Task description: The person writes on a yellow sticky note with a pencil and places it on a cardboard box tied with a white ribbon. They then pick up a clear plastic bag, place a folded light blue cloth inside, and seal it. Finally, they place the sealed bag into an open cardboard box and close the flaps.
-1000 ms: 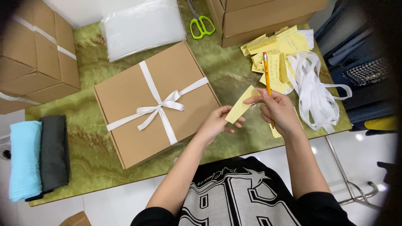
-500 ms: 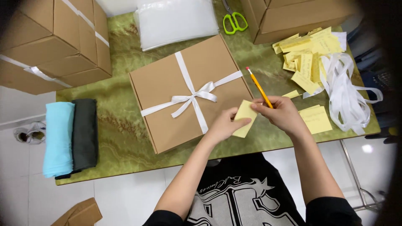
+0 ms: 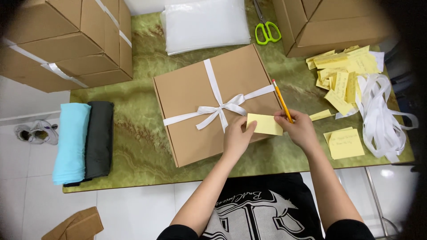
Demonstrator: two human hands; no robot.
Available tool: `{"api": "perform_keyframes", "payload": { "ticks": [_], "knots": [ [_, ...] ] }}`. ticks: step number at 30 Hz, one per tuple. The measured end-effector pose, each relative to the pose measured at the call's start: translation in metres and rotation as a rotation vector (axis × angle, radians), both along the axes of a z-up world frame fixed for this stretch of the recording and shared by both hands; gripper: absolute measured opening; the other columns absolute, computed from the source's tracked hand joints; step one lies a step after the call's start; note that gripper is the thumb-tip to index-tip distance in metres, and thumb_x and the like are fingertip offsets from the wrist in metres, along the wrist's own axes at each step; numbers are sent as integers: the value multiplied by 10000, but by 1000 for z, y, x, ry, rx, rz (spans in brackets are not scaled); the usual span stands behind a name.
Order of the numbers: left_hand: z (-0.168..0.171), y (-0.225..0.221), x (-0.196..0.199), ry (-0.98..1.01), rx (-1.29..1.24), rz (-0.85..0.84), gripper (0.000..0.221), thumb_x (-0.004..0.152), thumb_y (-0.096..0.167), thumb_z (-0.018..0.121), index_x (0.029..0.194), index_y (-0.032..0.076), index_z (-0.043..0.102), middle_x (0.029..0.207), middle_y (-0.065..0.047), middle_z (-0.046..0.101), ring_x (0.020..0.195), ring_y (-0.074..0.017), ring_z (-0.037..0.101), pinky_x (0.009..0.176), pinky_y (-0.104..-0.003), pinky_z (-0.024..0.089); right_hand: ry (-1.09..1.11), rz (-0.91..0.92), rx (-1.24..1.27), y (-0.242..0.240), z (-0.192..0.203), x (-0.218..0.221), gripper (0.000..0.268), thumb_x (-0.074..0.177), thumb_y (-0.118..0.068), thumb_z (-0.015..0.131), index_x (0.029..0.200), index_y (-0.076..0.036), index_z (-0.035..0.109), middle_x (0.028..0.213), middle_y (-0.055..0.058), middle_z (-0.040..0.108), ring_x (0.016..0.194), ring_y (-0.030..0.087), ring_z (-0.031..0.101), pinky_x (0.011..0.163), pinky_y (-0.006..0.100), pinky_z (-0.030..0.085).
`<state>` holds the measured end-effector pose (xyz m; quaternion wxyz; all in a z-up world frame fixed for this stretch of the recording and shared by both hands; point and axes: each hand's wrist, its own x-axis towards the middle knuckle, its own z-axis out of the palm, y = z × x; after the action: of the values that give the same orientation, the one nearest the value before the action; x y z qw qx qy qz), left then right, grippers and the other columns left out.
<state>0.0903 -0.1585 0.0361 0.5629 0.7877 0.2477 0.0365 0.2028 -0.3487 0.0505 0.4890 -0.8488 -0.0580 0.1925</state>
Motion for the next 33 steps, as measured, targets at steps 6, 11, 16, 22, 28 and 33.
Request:
{"api": "perform_keyframes", "payload": {
  "ticks": [6,11,16,22,28,33],
  "knots": [
    [-26,29,-7,-261,636,-127,387,956,295,763,1332,251,684,1360,6,541,1343,-305,464,1071,-532,445,-181,192,-317,19,-14,42,209,934,-299,794,1134,-264,844,1077,100,816,1112,437,711,978,522,539],
    [-14,35,-21,-278,804,-278,331,975,286,723,1304,251,728,1516,-51,530,1536,-347,347,1204,-665,223,-243,266,-305,44,6,46,260,908,-227,811,1164,-185,832,1084,136,815,1096,438,727,965,509,553],
    [-20,34,-24,-313,790,-300,290,1017,246,670,1301,233,727,1562,-35,560,1584,-321,330,1210,-721,157,-440,109,-140,38,11,47,183,1120,-262,683,1128,-207,858,958,159,775,966,417,730,883,474,557],
    [-30,30,-22,-287,812,-289,306,1039,356,626,1328,303,710,1547,-24,575,1603,-320,305,1211,-737,146,0,-156,525,56,0,23,507,1212,-326,381,1094,-12,760,608,38,440,542,90,449,526,180,372],
    [-35,31,-24,-321,828,-255,275,1025,366,640,1276,305,735,1492,-6,616,1580,-304,351,1226,-718,178,109,-161,616,64,-48,12,115,1038,-82,742,1054,8,671,800,120,686,653,166,719,597,271,646],
    [-35,30,-24,-437,836,-152,172,1025,343,654,1108,280,791,1366,30,693,1481,-251,487,1221,-663,252,96,-97,650,62,-48,9,84,1063,-25,668,1106,12,606,808,182,706,708,218,760,622,275,663]
  ]
}}
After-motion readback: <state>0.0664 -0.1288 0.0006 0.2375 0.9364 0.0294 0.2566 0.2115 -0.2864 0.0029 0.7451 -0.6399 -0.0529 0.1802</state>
